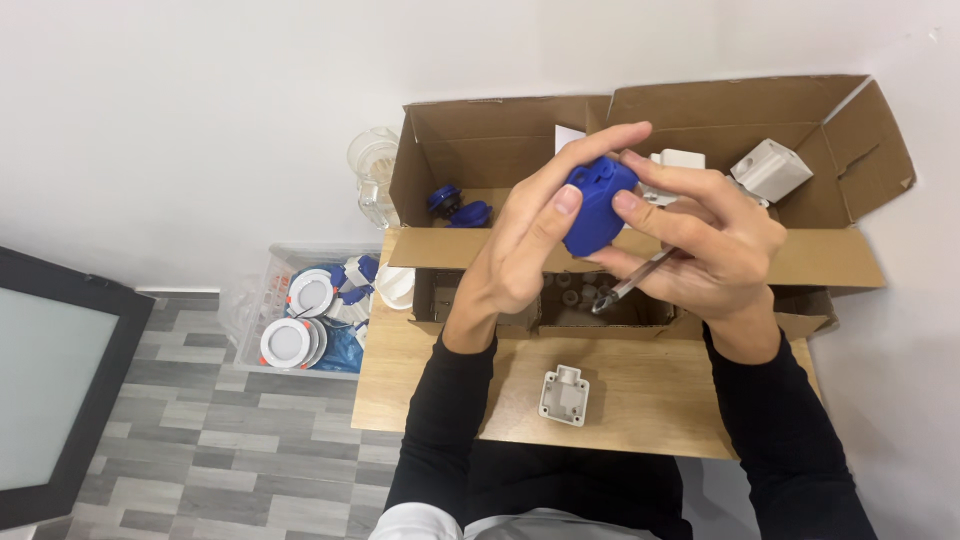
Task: The person assembles small white and blue plastic electrical components on a wooden table. They use a screwdriver to tighten screws into the components, occasionally picking up parts from a nearby cardboard box and placing them into a clear plastic bin.
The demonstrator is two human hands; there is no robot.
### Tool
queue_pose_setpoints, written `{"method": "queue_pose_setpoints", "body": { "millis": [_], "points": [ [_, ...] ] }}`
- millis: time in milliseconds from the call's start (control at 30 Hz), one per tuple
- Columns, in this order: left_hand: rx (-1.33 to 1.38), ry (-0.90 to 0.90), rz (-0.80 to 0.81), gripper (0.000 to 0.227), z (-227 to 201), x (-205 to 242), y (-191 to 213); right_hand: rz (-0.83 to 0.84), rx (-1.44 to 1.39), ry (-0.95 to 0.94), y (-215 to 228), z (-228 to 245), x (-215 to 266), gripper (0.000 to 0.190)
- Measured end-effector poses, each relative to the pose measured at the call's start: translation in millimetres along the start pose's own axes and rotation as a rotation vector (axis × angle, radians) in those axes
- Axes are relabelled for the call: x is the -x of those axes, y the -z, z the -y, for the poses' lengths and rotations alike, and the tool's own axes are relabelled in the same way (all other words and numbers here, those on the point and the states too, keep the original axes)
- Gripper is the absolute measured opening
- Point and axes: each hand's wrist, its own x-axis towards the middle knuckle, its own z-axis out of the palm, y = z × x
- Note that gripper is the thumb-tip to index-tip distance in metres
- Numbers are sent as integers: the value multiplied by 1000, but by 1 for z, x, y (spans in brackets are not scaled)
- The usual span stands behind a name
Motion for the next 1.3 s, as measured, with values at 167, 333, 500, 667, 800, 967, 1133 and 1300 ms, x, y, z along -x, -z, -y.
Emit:
{"method": "queue_pose_setpoints", "body": {
  "millis": [167,333,500,667,800,967,1133,1300],
  "points": [
    [58,-4,25,71,1,1,-1,-5,96,2,3,2,0,47],
    [26,-62,57,62,13,5,3,46,79,-11,11,5,-7,43],
    [-23,-210,30,49,26,-1,5,133,46,-85,20,7,-9,52],
    [41,-207,-24,48,19,-1,3,147,65,-111,22,16,-20,45],
    [103,-214,-68,51,14,-4,2,134,71,-159,24,20,-27,46],
    [126,-283,-139,47,18,-5,5,135,75,-198,23,23,-30,47],
    [177,-401,-178,57,30,-12,4,-11,-12,-227,12,21,-32,48],
    [201,-337,-177,57,31,-8,2,-5,129,-81,17,27,-41,20]
  ]
}}
